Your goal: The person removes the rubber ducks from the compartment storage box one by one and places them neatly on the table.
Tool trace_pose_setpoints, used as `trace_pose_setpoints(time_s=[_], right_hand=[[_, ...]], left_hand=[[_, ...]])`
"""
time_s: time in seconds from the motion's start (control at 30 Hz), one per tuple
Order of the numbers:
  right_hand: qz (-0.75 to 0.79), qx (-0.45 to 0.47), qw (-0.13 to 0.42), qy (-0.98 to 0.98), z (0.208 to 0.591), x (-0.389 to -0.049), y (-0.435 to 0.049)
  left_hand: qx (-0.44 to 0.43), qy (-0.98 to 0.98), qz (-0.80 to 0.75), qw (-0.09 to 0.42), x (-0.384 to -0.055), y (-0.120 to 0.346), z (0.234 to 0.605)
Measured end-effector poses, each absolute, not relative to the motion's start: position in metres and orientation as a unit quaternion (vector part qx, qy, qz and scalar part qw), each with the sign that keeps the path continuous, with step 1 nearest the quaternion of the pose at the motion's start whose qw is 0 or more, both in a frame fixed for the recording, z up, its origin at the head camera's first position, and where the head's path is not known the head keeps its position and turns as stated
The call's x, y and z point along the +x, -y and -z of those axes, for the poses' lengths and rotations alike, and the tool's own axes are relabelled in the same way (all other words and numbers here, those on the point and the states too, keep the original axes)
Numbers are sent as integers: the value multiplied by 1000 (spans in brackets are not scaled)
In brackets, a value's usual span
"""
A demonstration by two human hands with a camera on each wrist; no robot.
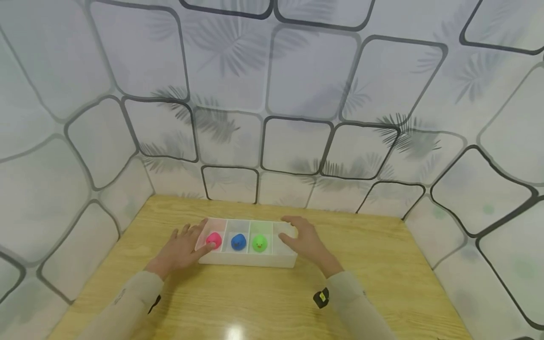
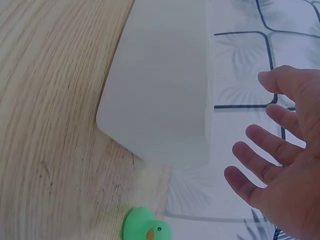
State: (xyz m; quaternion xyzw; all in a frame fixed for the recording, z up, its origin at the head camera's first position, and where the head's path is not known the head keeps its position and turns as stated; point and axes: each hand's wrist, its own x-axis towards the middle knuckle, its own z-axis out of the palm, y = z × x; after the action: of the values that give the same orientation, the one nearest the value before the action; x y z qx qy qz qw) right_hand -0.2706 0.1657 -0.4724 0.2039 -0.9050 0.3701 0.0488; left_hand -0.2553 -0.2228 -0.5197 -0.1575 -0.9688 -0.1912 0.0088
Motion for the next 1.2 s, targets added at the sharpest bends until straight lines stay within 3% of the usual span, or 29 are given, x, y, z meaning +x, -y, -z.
trace_pose_setpoints(time_s=[0.77, 1.2], right_hand=[[-373, 234, -46, 896, 480, -267, -136], [-358, 239, -63, 900, 489, -269, -128]], left_hand=[[-158, 971, 180, 21, -253, 224, 519], [-161, 969, 185, 26, -253, 221, 520]])
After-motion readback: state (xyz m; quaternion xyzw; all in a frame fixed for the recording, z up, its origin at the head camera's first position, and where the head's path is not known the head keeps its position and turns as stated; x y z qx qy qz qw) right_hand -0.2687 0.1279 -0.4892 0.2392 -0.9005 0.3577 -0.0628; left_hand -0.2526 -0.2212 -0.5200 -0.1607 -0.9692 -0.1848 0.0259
